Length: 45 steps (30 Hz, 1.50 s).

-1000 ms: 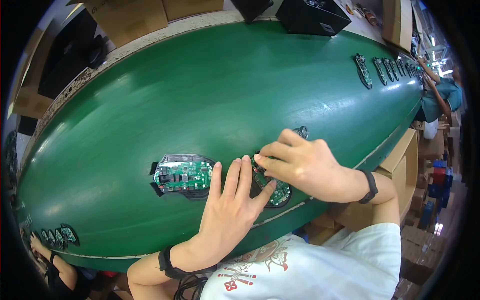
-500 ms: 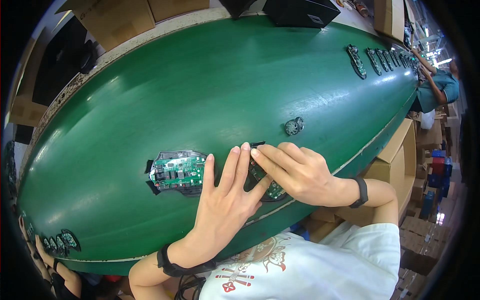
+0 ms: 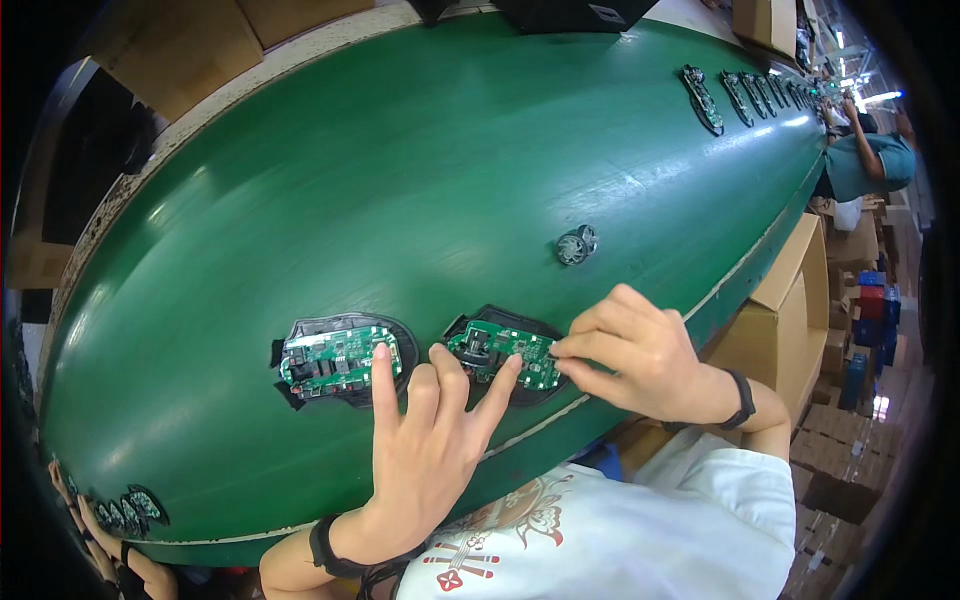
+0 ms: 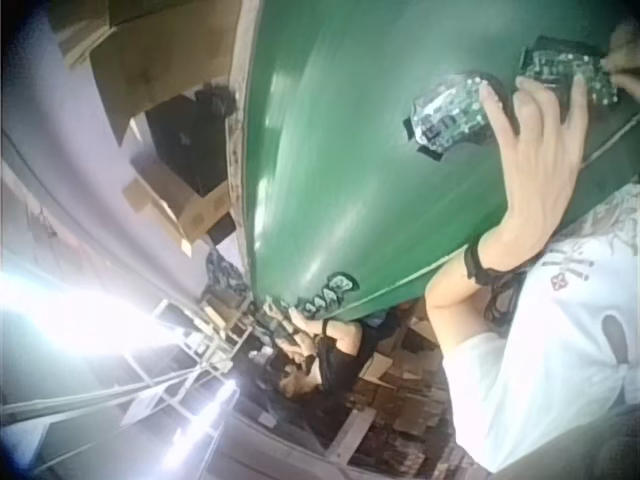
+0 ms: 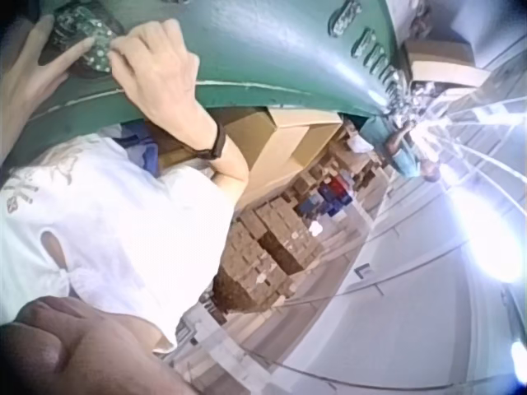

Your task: The person assembles small electronic devices on a green workbench. They repeatedly pick up circular components and place them onto green circuit boards, then move the assembled units along the table. Cardboard boxes and bins of parts are visible nearby.

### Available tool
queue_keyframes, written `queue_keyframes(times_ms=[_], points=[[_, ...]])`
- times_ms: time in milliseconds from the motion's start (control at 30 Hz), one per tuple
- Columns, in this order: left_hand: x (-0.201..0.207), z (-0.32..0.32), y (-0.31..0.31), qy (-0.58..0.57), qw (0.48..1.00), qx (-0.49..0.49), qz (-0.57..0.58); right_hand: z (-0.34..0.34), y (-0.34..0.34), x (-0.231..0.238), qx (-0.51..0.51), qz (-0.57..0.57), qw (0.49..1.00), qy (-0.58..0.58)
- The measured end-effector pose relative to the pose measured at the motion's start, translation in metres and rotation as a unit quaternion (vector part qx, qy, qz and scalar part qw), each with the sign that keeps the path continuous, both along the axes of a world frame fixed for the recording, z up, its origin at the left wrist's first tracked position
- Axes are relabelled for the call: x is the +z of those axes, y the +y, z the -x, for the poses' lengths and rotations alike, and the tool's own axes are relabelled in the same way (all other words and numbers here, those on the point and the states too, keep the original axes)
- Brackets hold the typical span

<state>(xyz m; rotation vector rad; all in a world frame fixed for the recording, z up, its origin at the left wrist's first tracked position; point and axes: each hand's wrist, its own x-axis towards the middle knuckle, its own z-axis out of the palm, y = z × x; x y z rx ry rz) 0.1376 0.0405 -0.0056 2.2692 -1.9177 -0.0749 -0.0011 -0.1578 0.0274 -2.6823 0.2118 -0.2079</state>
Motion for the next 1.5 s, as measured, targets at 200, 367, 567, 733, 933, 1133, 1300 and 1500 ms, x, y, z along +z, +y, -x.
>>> queue_keyframes(times_ms=[200,367,567,733,933,1133,1300,1500], points=[[0.004,-0.005,0.0,-0.003,0.999,-0.019,-0.025,0.008,0.012,-0.018,-0.023,-0.048,0.998,-0.024],[0.003,-0.009,-0.003,0.006,0.999,-0.032,-0.028,0.01,0.016,-0.025,-0.03,-0.028,0.998,-0.039],[0.003,-0.009,-0.005,0.013,0.999,-0.035,-0.029,0.007,0.011,-0.029,-0.01,-0.045,0.997,-0.056],[0.002,-0.011,-0.007,0.005,0.999,-0.044,-0.031,0.004,0.004,-0.03,0.009,-0.061,0.997,-0.053],[0.004,-0.011,-0.01,0.015,0.998,-0.043,-0.035,0.006,0.0,-0.031,0.014,-0.061,0.996,-0.059],[0.002,-0.012,-0.011,-0.002,0.998,-0.054,-0.033,0.015,-0.005,-0.035,-0.023,-0.106,0.991,-0.076],[0.003,-0.011,-0.014,0.002,0.998,-0.056,-0.032,0.016,-0.006,-0.033,-0.024,-0.108,0.991,-0.07],[0.007,-0.012,-0.017,0.017,0.998,-0.055,-0.037,0.015,-0.003,-0.027,0.006,-0.044,0.997,-0.059]])
